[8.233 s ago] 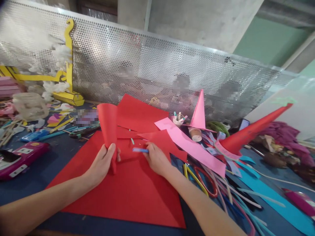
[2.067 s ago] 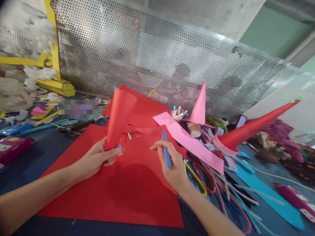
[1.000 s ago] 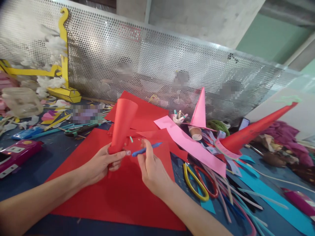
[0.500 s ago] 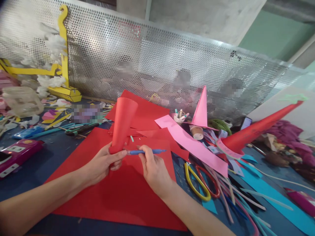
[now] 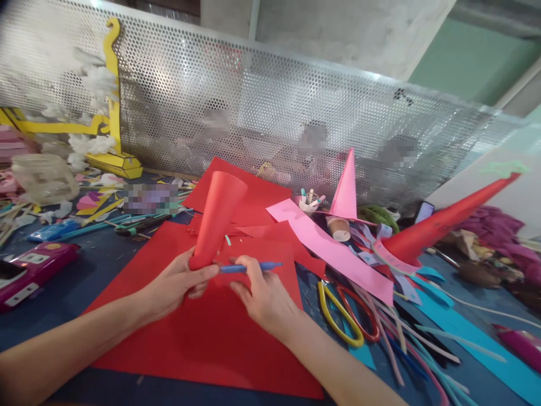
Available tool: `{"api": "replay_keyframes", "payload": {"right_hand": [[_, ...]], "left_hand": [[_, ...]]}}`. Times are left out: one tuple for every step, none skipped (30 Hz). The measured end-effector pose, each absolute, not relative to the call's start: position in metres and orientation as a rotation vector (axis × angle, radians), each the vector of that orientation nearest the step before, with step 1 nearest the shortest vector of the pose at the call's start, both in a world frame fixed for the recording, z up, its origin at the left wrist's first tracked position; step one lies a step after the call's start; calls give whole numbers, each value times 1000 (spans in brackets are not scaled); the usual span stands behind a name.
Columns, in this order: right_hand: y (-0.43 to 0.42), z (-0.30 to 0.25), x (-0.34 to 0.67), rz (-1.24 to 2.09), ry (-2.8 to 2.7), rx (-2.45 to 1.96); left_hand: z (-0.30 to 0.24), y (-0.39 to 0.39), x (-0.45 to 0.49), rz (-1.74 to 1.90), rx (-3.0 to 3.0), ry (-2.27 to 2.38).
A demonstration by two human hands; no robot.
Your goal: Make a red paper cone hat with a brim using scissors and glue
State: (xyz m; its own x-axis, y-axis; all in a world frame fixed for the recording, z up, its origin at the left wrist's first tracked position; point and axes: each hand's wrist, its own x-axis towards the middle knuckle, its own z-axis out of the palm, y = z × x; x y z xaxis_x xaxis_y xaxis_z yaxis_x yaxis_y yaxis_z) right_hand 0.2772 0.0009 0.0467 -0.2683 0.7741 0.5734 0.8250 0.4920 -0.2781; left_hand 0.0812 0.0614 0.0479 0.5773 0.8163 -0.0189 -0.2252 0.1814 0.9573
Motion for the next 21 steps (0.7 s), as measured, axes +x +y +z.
{"api": "replay_keyframes", "payload": {"right_hand": [[0,49,280,-130,-2037,-1332],[0,54,283,-192,-1986,-1323],[0,59,285,-273,-1956,-1279],[1,65,285,-363,-1976,-1207],[2,72,284,-455,-2049,-1113],[3,79,281,-542,-2164,-1010],[4,85,277,-621,-2292,-918],[6,89,273,-688,-2401,-846],[8,91,268,-743,-2474,-797],[11,92,264,-783,-2507,-769],[13,92,261,-804,-2523,-743],[15,90,259,-813,-2525,-701],[17,87,258,-813,-2522,-644],[18,85,259,-806,-2517,-580],[19,83,261,-794,-2512,-518],[20,81,263,-783,-2505,-470],[20,80,265,-775,-2508,-444],[20,79,267,-768,-2519,-442],[20,79,269,-767,-2540,-454],[20,78,270,-770,-2563,-472],[20,77,270,-777,-2583,-492]], "left_hand": [[48,63,81,779,1159,612],[47,64,80,749,1165,615],[47,66,79,712,1186,629],[47,67,79,666,1215,647],[46,69,78,618,1248,658],[46,70,78,571,1280,658],[45,71,78,526,1303,647],[44,72,77,485,1318,628],[43,72,77,450,1329,611],[43,73,76,423,1342,601],[44,72,76,401,1357,596],[46,72,75,384,1365,591],[48,71,74,367,1367,577],[52,70,74,348,1367,556],[56,69,73,326,1366,535],[59,68,73,300,1367,525],[63,67,73,276,1374,528],[66,67,73,257,1389,540],[68,67,73,243,1411,560],[69,66,73,235,1435,577],[69,66,74,226,1457,581]]}}
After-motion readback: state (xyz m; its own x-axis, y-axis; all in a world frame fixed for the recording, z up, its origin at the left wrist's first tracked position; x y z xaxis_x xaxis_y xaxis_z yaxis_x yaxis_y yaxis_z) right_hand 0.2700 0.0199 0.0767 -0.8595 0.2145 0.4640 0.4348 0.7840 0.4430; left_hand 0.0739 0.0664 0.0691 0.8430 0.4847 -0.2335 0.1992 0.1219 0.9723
